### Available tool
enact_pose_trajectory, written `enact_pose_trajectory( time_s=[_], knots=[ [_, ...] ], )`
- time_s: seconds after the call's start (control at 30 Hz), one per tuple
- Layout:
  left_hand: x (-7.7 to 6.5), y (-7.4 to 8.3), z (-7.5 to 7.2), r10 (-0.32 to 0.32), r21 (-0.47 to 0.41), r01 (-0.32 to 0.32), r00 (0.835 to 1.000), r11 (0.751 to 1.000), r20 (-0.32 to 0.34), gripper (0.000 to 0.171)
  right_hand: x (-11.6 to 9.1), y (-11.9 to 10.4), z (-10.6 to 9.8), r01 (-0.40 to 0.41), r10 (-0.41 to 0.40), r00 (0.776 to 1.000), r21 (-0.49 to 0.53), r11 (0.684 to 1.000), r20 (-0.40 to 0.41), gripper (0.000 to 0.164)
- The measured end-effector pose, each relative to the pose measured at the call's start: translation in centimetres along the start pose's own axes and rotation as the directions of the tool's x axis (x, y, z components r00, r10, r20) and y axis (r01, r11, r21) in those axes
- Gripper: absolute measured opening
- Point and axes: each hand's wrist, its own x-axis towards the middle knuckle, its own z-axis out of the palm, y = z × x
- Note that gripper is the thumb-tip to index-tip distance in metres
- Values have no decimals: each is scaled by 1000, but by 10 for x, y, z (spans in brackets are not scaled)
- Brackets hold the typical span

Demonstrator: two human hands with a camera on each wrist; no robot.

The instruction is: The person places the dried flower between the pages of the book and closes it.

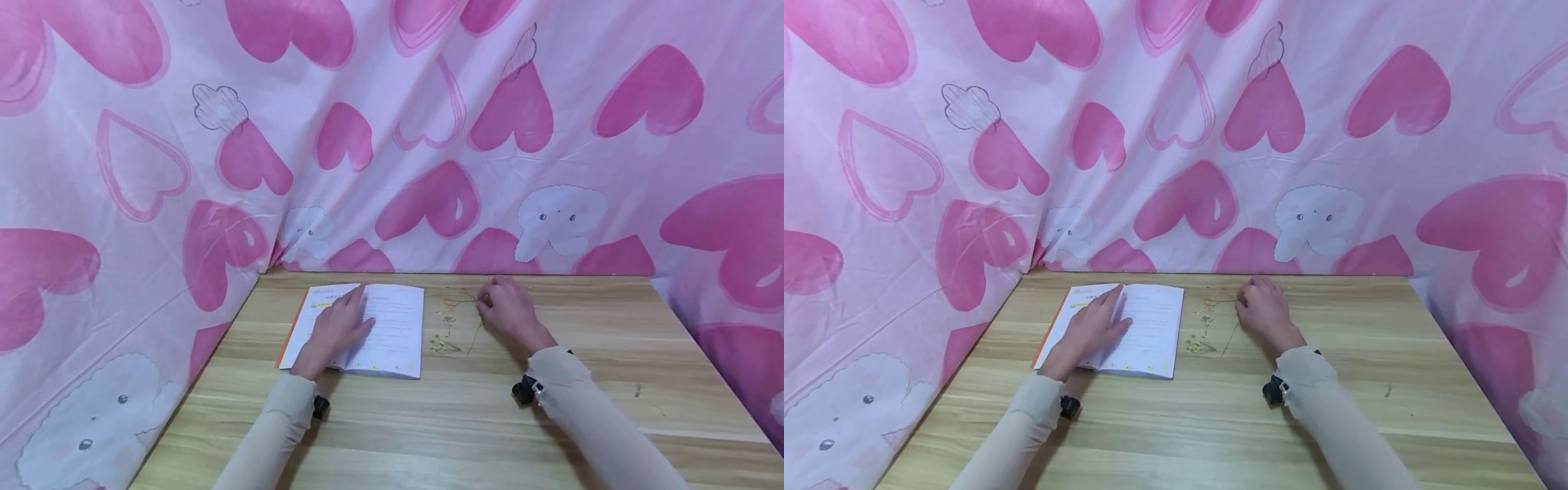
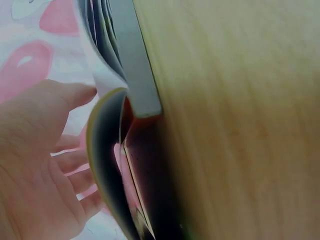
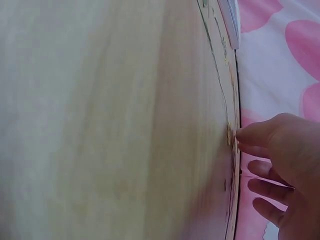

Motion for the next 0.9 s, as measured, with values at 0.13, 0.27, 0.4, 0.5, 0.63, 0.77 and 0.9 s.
enact_pose_trajectory(
  time_s=[0.13, 0.27, 0.4, 0.5, 0.63, 0.77, 0.9],
  knots=[
    [-4, -4, 3, -31, -12, 31, 999, 999, 43, 86, 0, -2, 3, -23, 23, 1000, -10, 1000, 10, 16],
    [-6, -7, 8, -56, -21, 58, 996, 998, 74, 82, 1, -1, 4, -31, 31, 999, -19, 999, 20, 14],
    [-6, -8, 8, -79, -39, 83, 992, 996, 94, 79, 3, 0, 2, -35, 36, 999, -21, 999, 19, 11],
    [-5, -8, 7, -85, -52, 91, 992, 995, 95, 79, 4, 0, 2, -46, 47, 999, -20, 999, 26, 10],
    [-4, -7, 7, -79, -60, 85, 993, 995, 89, 77, 5, -2, 2, -45, 46, 999, -28, 999, 23, 10],
    [-4, -7, 8, -79, -60, 84, 993, 995, 85, 77, 5, -4, 3, -37, 37, 999, -41, 998, 9, 10],
    [-3, -8, 10, -81, -56, 86, 993, 995, 84, 78, 4, -7, 2, -45, 45, 999, -26, 999, 7, 11]
  ],
)
